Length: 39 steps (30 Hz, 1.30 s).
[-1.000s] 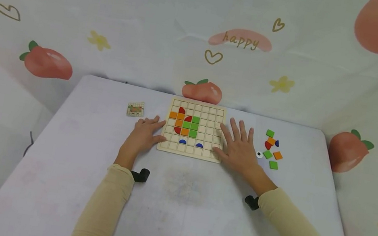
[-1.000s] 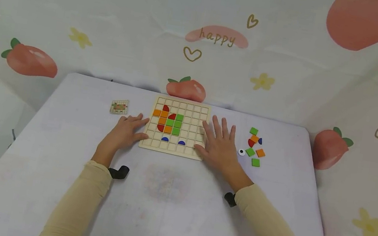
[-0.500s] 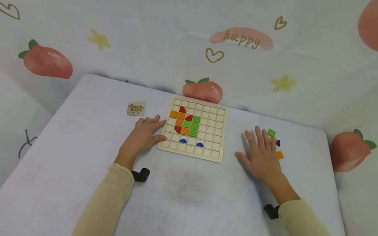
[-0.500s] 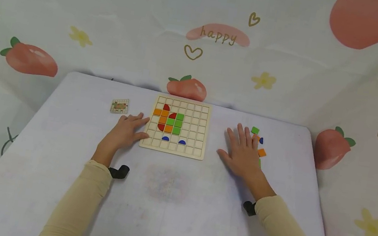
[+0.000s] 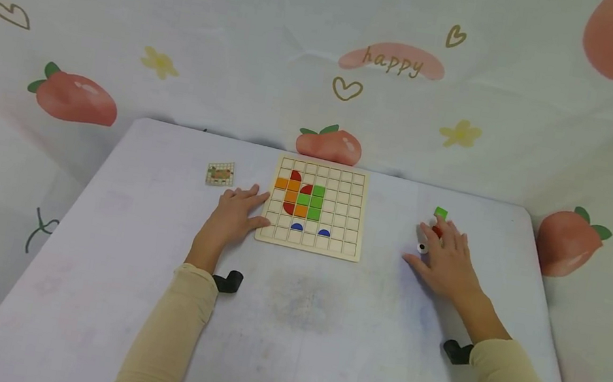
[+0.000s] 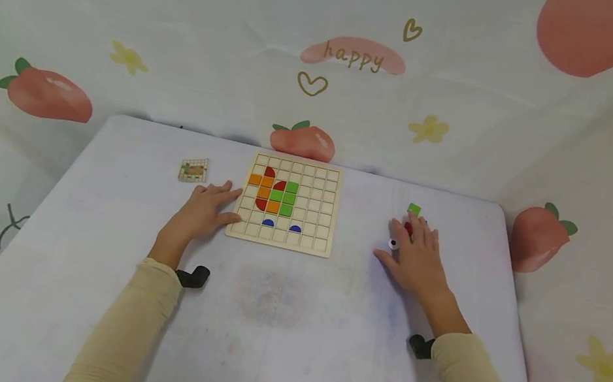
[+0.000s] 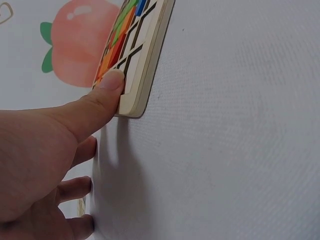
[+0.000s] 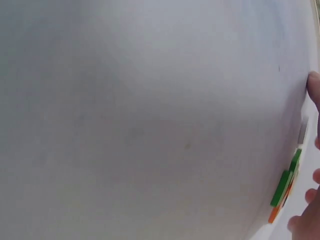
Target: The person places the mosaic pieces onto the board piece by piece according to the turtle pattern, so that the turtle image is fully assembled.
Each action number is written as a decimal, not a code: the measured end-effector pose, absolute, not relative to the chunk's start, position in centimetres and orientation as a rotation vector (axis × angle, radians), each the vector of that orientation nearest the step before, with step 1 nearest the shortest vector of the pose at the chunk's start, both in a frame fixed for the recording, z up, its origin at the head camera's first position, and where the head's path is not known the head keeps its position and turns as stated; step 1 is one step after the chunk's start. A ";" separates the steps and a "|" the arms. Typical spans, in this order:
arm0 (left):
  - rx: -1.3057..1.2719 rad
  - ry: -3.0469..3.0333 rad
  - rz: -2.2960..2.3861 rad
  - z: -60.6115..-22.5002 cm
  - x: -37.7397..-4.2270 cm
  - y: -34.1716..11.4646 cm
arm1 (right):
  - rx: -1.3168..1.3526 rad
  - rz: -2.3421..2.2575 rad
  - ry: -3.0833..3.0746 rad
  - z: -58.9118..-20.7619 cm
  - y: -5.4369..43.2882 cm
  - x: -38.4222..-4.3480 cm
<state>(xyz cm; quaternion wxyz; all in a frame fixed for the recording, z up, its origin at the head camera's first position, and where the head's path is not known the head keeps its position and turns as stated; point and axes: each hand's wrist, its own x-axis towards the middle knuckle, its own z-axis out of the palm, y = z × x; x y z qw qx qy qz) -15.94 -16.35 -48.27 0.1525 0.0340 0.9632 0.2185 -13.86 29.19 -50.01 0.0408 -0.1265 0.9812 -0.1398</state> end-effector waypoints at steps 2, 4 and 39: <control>0.091 2.764 0.620 -48.2 -16.0 -16.4 | -0.390 -0.440 3.013 -49.9 29.4 -13.9; 0.086 2.765 0.615 -48.2 -16.0 -16.5 | -0.393 -0.453 3.028 -49.9 29.6 -14.0; 0.058 2.735 0.637 -48.6 -16.0 -16.4 | -0.576 -0.768 2.971 -47.5 24.5 -17.9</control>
